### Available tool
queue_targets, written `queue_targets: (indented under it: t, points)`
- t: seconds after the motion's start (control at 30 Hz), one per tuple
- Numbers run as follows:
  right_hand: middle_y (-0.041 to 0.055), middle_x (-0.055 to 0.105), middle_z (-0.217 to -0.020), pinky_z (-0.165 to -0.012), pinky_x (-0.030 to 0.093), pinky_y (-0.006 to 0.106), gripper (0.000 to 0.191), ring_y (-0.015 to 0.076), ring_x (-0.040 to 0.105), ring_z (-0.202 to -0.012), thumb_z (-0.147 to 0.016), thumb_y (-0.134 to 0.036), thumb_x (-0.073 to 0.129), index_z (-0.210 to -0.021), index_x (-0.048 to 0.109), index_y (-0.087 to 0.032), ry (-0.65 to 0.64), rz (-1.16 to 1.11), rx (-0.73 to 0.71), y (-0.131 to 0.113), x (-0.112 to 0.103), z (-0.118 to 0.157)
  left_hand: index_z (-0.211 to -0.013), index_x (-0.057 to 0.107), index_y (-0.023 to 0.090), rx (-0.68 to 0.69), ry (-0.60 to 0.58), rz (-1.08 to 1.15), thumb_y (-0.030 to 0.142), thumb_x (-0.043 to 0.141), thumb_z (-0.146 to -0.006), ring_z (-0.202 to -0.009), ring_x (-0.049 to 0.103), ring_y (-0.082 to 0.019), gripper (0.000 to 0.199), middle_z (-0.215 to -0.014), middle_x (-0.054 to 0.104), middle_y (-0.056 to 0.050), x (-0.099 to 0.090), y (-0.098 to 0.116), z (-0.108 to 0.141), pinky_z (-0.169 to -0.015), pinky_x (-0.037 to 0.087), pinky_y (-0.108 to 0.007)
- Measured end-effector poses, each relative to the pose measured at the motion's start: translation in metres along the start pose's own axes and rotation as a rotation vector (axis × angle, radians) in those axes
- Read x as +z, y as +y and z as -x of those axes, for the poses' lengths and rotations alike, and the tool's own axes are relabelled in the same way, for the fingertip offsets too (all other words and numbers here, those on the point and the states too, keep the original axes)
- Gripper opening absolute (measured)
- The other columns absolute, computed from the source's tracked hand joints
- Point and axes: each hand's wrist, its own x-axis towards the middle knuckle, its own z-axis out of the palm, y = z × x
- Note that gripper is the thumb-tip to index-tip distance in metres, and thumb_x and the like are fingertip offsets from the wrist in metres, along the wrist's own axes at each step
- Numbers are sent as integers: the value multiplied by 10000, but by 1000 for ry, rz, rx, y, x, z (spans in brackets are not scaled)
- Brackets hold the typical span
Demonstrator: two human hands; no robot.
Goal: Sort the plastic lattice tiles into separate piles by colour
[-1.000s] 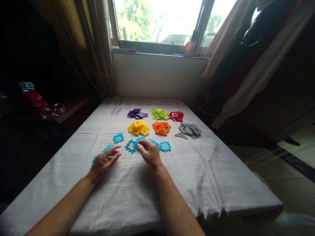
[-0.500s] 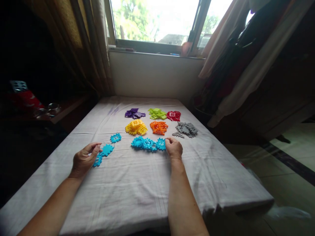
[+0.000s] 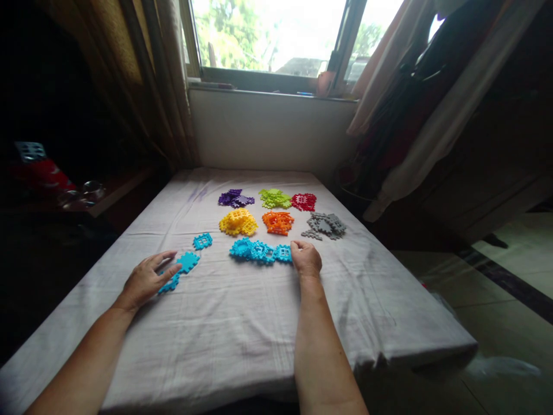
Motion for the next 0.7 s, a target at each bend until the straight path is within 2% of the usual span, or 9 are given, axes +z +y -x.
queue_targets:
  t: [0.13, 0.23, 0.47, 0.6, 0.7]
  points:
    - [39, 777, -914, -683, 477, 280, 279, 225, 683, -803, -798, -400, 597, -941, 810, -291, 27, 6, -14, 3, 2, -2, -1252, 637, 227, 9, -125, -134, 621, 576, -725, -1256, 565, -295, 661, -1323, 655, -86, 3, 8, 5, -1100, 391, -431]
    - [27, 765, -812, -643, 463, 272, 271, 208, 659, -723, -777, -388, 600, -915, 811, -288, 55, -16, -29, 7, 5, -3, -1293, 601, 215, 14, -158, -198, 600, 606, -711, -1305, 520, -298, 698, -1386, 608, -96, 4, 15, 9, -1121, 355, -434]
    - [25, 747, -744, -600, 439, 266, 297, 184, 620, -642, -741, -379, 572, -875, 810, -261, 108, -91, -56, 10, 8, -5, -1179, 634, 202, 31, -65, -224, 497, 557, -803, -1202, 590, -274, 484, -1260, 677, -99, 7, 25, 11, -1060, 397, -407]
    - [56, 749, -823, -672, 472, 286, 336, 197, 633, -705, -755, -371, 540, -900, 802, -220, 163, -154, -95, 4, 4, -1, -1152, 646, 232, 107, 5, -193, 485, 512, -861, -1135, 631, -272, 408, -1175, 720, -90, 10, 25, 12, -1082, 374, -457]
    - [87, 740, -889, -748, 489, 303, 343, 202, 633, -745, -788, -361, 514, -897, 785, -180, 224, -195, -204, -6, 2, 7, -1105, 663, 240, 127, 41, -147, 491, 458, -903, -1096, 649, -271, 382, -1125, 739, -81, 11, 23, 10, -1066, 392, -464]
